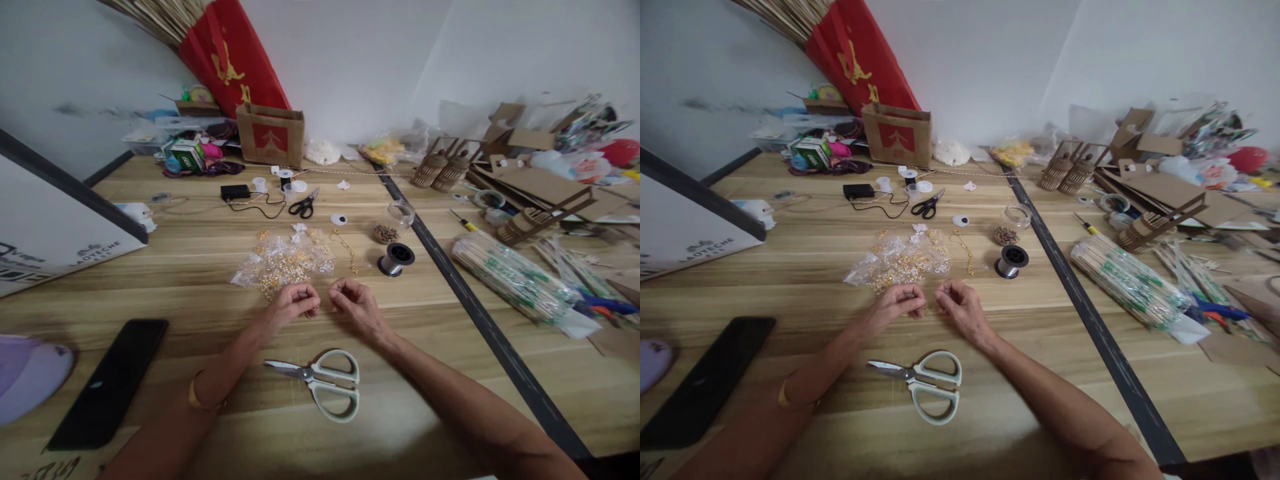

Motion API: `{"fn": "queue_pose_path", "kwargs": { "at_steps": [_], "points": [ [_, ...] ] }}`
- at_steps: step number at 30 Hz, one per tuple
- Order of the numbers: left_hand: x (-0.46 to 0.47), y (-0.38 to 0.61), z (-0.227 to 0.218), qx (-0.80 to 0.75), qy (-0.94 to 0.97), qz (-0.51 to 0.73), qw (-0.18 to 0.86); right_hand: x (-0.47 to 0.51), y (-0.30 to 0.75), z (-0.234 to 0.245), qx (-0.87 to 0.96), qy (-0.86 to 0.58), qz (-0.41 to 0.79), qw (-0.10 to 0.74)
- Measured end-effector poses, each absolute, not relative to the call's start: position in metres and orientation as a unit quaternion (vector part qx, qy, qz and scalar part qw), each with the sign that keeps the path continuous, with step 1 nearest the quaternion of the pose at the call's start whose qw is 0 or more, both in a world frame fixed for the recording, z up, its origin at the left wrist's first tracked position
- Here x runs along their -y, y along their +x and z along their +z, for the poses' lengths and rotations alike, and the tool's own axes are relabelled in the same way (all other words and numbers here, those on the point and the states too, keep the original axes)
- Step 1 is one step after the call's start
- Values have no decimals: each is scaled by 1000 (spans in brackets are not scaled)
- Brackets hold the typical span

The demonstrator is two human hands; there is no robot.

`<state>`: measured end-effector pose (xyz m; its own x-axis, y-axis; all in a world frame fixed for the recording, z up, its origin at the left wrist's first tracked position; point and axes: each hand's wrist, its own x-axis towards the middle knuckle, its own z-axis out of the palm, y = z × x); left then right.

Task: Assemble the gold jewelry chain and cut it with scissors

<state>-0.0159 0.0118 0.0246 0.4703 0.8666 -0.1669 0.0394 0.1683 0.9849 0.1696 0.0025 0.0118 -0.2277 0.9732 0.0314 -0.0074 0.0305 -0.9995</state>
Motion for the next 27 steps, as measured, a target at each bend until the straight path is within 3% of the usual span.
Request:
{"fn": "queue_pose_path", "kwargs": {
  "at_steps": [13,22,27],
  "points": [
    [-15,-15,6,-420,617,300,595,5,171,17,711,-413,404,400],
    [-5,-7,9,-465,721,281,430,6,171,10,787,-383,303,376],
    [-2,-5,14,-472,754,243,388,5,172,7,791,-379,291,381]
  ]
}}
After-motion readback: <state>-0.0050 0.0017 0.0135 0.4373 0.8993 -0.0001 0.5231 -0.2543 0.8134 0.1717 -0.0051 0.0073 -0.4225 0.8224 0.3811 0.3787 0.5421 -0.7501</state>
